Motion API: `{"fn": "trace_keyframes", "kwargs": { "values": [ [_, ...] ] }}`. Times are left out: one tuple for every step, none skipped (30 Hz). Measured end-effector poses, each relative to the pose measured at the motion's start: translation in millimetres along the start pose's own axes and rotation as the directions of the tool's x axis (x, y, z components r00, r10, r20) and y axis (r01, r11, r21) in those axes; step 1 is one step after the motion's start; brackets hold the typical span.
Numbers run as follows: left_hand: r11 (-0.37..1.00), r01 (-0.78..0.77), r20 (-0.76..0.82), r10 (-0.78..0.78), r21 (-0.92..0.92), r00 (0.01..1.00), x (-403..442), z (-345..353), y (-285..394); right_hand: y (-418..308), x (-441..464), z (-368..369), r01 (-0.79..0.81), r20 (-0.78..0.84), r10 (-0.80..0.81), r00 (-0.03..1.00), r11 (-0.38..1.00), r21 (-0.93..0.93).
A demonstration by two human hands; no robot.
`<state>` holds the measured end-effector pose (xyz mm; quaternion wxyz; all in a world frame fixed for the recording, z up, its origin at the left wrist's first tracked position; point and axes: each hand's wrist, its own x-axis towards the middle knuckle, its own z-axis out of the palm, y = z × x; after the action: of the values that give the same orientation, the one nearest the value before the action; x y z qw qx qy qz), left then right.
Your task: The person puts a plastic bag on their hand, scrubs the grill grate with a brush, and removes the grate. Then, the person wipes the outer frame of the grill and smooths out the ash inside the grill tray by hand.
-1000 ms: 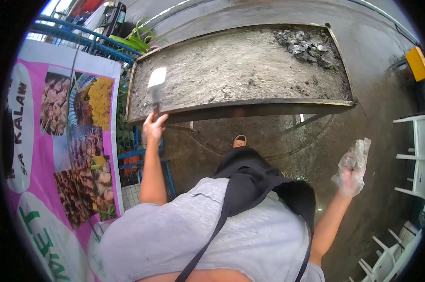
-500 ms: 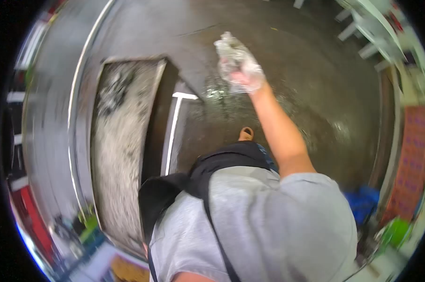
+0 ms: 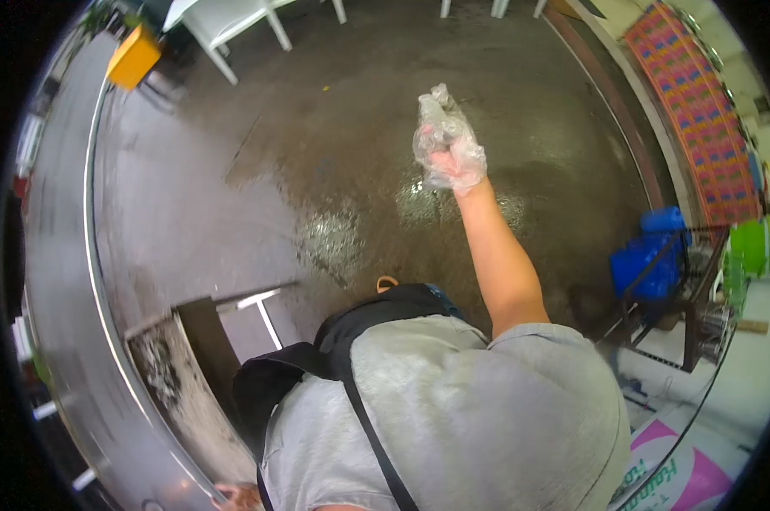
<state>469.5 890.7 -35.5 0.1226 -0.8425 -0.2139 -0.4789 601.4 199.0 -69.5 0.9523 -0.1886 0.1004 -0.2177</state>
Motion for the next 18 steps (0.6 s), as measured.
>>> {"fn": "trace_keyframes", "kwargs": {
  "values": [
    [0.995,-0.085,-0.041,0.083,-0.049,0.996,11,20,31,-4,1,-5,0.014,-0.073,-0.013,0.997,1.0,0.011],
    [0.982,-0.164,-0.076,0.157,-0.097,0.985,17,40,61,-7,5,-8,0.028,-0.141,-0.025,0.99,0.999,0.019],
    [0.955,-0.253,-0.088,0.242,-0.151,0.966,18,58,90,-8,12,-19,0.013,-0.154,0.009,0.988,0.99,0.143],
    [0.914,-0.353,-0.051,0.35,-0.201,0.935,16,75,119,-10,17,-26,0.042,-0.16,-0.018,0.987,0.988,0.146],
    [0.864,-0.416,0.013,0.437,-0.284,0.899,12,97,145,-8,21,-32,0.066,-0.215,-0.03,0.976,0.985,0.161],
    [0.819,-0.434,0.1,0.501,-0.375,0.859,0,127,162,8,25,-33,0.094,-0.254,-0.051,0.966,0.982,0.162],
    [0.786,-0.361,0.283,0.543,-0.502,0.79,-19,150,179,5,29,-45,-0.008,-0.122,0.049,0.991,0.949,0.315],
    [0.77,-0.24,0.455,0.564,-0.591,0.689,-39,173,195,4,36,-57,0.014,-0.13,0.028,0.991,0.95,0.311],
    [0.65,0.059,0.539,0.573,-0.758,0.617,-68,202,202,7,35,-65,0.127,-0.211,-0.077,0.975,0.964,0.234],
    [0.704,-0.135,0.537,0.638,-0.698,0.551,-92,231,203,11,40,-76,0.225,-0.286,-0.175,0.942,0.962,0.152],
    [0.725,-0.106,0.604,0.637,-0.68,0.478,-122,262,204,12,42,-87,0.259,-0.153,-0.265,0.952,0.964,-0.059],
    [0.703,-0.09,0.596,0.658,-0.706,0.46,-167,311,189,11,45,-100,0.285,-0.135,-0.292,0.947,0.956,-0.073],
    [0.68,-0.073,0.588,0.678,-0.73,0.441,-208,357,177,11,51,-120,0.298,-0.072,-0.305,0.95,0.951,-0.085],
    [0.721,-0.05,0.671,0.665,-0.691,0.329,-232,394,181,10,52,-122,0.369,-0.103,-0.383,0.918,0.92,-0.134],
    [0.8,-0.082,0.788,0.599,-0.594,0.14,-245,426,195,9,52,-123,0.432,-0.132,-0.458,0.879,0.882,-0.188],
    [0.845,-0.16,0.859,0.511,-0.511,-0.044,-257,457,216,14,51,-121,0.521,-0.246,-0.583,0.774,0.808,-0.275],
    [0.839,-0.233,0.87,0.462,-0.492,-0.176,-266,486,243,8,49,-142,0.53,-0.131,-0.6,0.789,0.773,-0.349],
    [0.808,-0.291,0.855,0.448,-0.512,-0.26,-271,515,275,3,46,-159,0.546,-0.016,-0.608,0.794,0.724,-0.42]
  ]
}}
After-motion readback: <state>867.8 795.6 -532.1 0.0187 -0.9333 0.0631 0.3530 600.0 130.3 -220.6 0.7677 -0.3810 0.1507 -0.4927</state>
